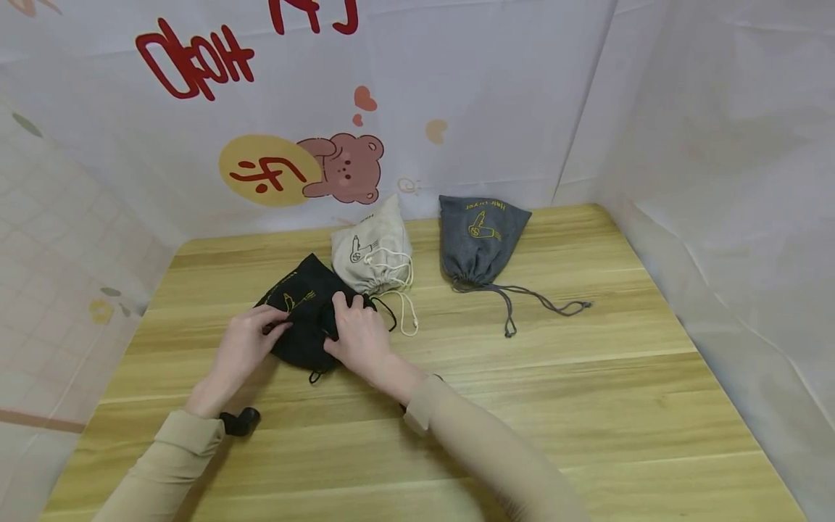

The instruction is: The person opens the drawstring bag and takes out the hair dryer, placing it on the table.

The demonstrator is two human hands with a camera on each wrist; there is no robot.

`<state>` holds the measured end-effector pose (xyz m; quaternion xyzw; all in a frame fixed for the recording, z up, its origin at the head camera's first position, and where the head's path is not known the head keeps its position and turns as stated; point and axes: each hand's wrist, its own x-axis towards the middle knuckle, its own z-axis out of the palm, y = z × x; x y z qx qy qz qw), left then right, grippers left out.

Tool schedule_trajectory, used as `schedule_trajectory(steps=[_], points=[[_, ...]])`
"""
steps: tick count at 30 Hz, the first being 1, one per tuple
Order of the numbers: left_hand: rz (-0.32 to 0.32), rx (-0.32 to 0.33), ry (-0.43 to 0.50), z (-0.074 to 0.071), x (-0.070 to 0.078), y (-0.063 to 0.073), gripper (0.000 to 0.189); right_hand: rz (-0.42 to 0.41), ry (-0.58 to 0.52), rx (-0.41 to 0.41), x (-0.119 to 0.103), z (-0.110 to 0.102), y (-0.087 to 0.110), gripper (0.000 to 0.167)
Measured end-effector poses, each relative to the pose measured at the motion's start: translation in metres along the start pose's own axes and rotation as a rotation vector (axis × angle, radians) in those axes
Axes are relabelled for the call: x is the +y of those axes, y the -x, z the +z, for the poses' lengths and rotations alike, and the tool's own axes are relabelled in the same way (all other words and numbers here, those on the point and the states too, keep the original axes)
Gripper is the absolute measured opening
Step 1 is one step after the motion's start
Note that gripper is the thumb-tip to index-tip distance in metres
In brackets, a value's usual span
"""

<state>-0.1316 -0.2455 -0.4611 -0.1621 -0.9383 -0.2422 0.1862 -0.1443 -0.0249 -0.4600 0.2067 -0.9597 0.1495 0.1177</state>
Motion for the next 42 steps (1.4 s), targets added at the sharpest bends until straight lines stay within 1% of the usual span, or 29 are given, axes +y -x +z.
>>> schedule_trajectory(steps=[2, 7, 11, 13, 15, 17, 21, 24, 27, 32, 35, 38, 40, 42], points=[[0.01, 0.017, 0.004, 0.0, 0.0, 0.001, 0.011, -0.024, -0.036, 0.042, 0.003, -0.002, 0.002, 0.06], [0.042, 0.097, 0.025, -0.001, -0.002, 0.002, 0.011, -0.077, -0.123, 0.128, 0.01, -0.006, 0.006, 0.052], [0.055, 0.139, 0.023, -0.001, -0.005, 0.003, 0.012, -0.106, -0.154, 0.199, 0.015, -0.006, 0.008, 0.053], [0.056, 0.149, 0.017, -0.001, -0.005, 0.002, 0.011, -0.106, -0.175, 0.217, 0.017, -0.007, 0.008, 0.054], [0.046, 0.144, 0.02, -0.001, -0.004, 0.003, 0.011, -0.095, -0.203, 0.213, 0.018, -0.008, 0.008, 0.054], [0.031, 0.134, 0.028, -0.001, -0.002, 0.003, 0.013, -0.079, -0.234, 0.191, 0.018, -0.01, 0.006, 0.054], [-0.014, 0.088, 0.037, -0.001, -0.002, 0.007, 0.02, -0.05, -0.273, 0.145, 0.018, -0.013, 0.004, 0.052], [-0.024, 0.067, 0.03, 0.0, -0.002, 0.009, 0.019, -0.04, -0.286, 0.124, 0.019, -0.014, 0.004, 0.052], [-0.027, 0.079, 0.041, 0.001, -0.002, 0.008, 0.014, -0.032, -0.295, 0.116, 0.02, -0.015, 0.005, 0.052], [-0.037, 0.137, 0.085, 0.001, -0.005, 0.009, 0.011, -0.012, -0.323, 0.122, 0.023, -0.018, 0.006, 0.051], [-0.017, 0.148, 0.061, -0.001, -0.005, 0.01, 0.01, -0.007, -0.342, 0.13, 0.025, -0.02, 0.006, 0.051], [0.027, 0.146, 0.013, -0.002, -0.006, 0.01, 0.008, -0.011, -0.344, 0.15, 0.026, -0.021, 0.009, 0.051], [0.046, 0.148, -0.012, -0.002, -0.006, 0.009, 0.007, -0.023, -0.329, 0.176, 0.025, -0.021, 0.011, 0.051], [0.052, 0.151, -0.035, -0.002, -0.006, 0.008, 0.006, -0.044, -0.304, 0.211, 0.023, -0.021, 0.015, 0.051]])
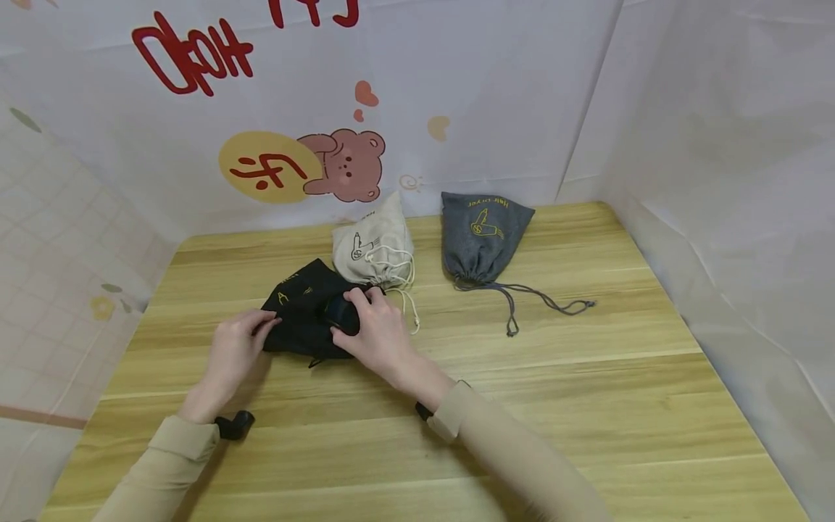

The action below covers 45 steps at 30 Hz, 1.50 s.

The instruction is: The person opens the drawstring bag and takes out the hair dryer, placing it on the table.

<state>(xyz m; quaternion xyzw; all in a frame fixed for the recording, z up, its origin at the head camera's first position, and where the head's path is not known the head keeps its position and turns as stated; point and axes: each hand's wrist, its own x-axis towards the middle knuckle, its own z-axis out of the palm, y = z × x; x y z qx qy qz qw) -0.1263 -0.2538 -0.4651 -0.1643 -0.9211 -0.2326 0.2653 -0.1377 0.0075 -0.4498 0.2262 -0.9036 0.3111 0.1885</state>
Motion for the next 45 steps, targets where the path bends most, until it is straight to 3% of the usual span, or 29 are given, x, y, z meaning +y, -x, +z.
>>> schedule_trajectory(steps=[5, 12, 19, 25, 34, 45], points=[[-0.004, -0.003, -0.027, 0.001, 0.001, -0.004, 0.006, -0.06, 0.041, 0.066, -0.008, -0.003, 0.004, 0.053], [-0.005, 0.004, 0.011, 0.003, 0.004, -0.004, 0.009, 0.008, -0.003, 0.051, -0.012, -0.004, 0.0, 0.052], [-0.086, -0.122, 0.092, 0.0, 0.003, 0.0, 0.015, 0.046, -0.034, 0.009, -0.007, -0.008, 0.0, 0.053], [-0.058, -0.181, 0.092, 0.0, 0.003, 0.001, 0.011, 0.049, -0.051, 0.001, -0.004, -0.011, 0.002, 0.053], [-0.033, -0.131, 0.019, -0.001, 0.001, -0.002, 0.011, 0.093, -0.118, -0.007, 0.002, -0.016, 0.008, 0.053], [-0.055, -0.114, -0.017, -0.005, -0.001, -0.003, 0.008, 0.039, -0.106, -0.011, 0.002, -0.018, 0.014, 0.054]])
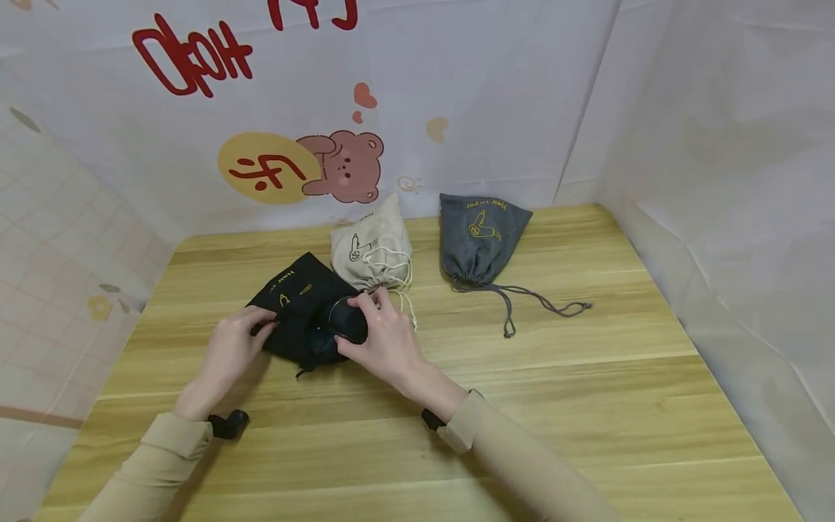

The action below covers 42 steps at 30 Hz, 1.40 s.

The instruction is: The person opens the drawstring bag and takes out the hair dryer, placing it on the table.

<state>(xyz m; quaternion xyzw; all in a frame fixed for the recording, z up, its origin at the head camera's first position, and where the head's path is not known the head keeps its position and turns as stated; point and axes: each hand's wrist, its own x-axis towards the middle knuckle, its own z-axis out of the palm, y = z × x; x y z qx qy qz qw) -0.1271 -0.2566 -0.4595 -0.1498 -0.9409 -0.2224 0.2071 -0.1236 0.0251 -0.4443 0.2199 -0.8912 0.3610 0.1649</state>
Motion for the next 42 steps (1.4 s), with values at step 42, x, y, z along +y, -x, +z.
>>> schedule_trajectory(steps=[42], points=[[0.01, -0.079, -0.029, -0.008, 0.003, -0.012, 0.009, -0.103, -0.02, -0.035, -0.001, 0.001, 0.015, 0.053]])
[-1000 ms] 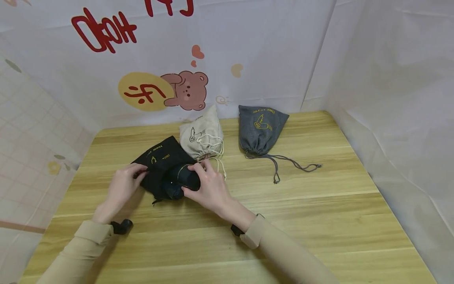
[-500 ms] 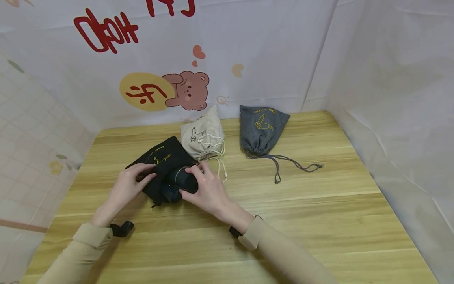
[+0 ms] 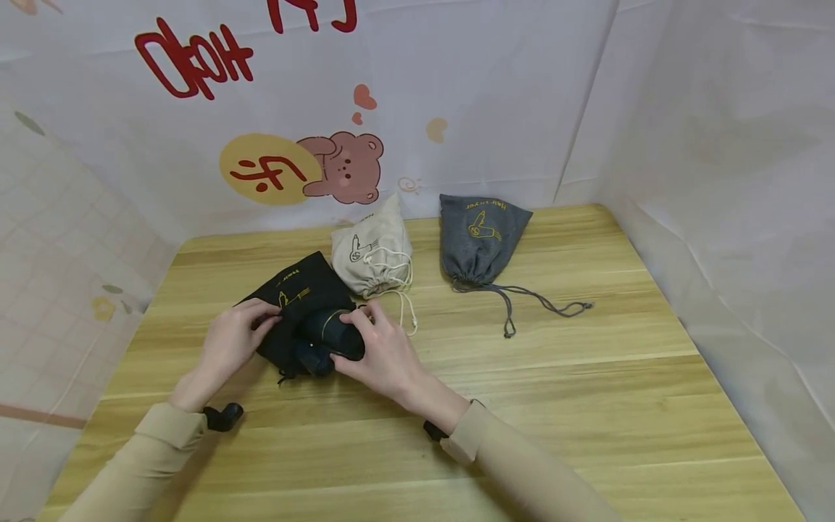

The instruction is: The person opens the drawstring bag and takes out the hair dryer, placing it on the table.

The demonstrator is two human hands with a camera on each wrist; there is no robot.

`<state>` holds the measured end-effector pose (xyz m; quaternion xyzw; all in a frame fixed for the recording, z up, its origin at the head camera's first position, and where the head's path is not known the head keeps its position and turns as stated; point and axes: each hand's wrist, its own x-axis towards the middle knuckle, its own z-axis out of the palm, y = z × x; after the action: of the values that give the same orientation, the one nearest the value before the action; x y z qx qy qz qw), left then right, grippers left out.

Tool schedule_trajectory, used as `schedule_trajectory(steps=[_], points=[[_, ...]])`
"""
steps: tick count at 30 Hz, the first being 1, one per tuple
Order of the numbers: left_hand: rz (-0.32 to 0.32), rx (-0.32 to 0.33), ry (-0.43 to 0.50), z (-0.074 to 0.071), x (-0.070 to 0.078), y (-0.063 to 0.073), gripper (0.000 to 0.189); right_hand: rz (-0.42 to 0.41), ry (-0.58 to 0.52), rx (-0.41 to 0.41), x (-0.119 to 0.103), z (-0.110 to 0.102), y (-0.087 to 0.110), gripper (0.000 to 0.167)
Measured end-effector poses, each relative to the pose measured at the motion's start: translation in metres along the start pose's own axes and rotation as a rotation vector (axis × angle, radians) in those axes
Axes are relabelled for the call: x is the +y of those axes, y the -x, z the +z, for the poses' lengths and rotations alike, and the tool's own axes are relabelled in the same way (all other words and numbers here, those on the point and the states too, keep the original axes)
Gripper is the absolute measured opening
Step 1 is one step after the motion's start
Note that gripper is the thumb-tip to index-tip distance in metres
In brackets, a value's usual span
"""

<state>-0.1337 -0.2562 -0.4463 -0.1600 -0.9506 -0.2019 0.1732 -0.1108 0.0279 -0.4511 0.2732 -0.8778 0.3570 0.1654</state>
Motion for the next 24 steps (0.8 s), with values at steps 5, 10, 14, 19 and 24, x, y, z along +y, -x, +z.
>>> schedule_trajectory(steps=[5, 10, 14, 19, 24], points=[[0.044, 0.01, -0.023, 0.001, -0.006, 0.0, 0.008, 0.0, -0.014, -0.002, 0.002, -0.002, 0.005, 0.053], [0.05, 0.003, -0.029, 0.001, -0.012, 0.001, 0.008, 0.001, -0.034, -0.003, 0.002, -0.005, 0.009, 0.053], [0.044, -0.011, -0.027, -0.001, -0.016, 0.002, 0.008, -0.001, -0.042, 0.001, 0.003, -0.007, 0.01, 0.055], [0.045, -0.01, -0.047, -0.005, -0.018, 0.002, 0.008, -0.009, -0.05, 0.013, 0.003, -0.008, 0.011, 0.055], [0.049, -0.021, -0.077, -0.009, -0.018, 0.001, 0.01, -0.005, -0.067, 0.022, 0.002, -0.013, 0.011, 0.055]])
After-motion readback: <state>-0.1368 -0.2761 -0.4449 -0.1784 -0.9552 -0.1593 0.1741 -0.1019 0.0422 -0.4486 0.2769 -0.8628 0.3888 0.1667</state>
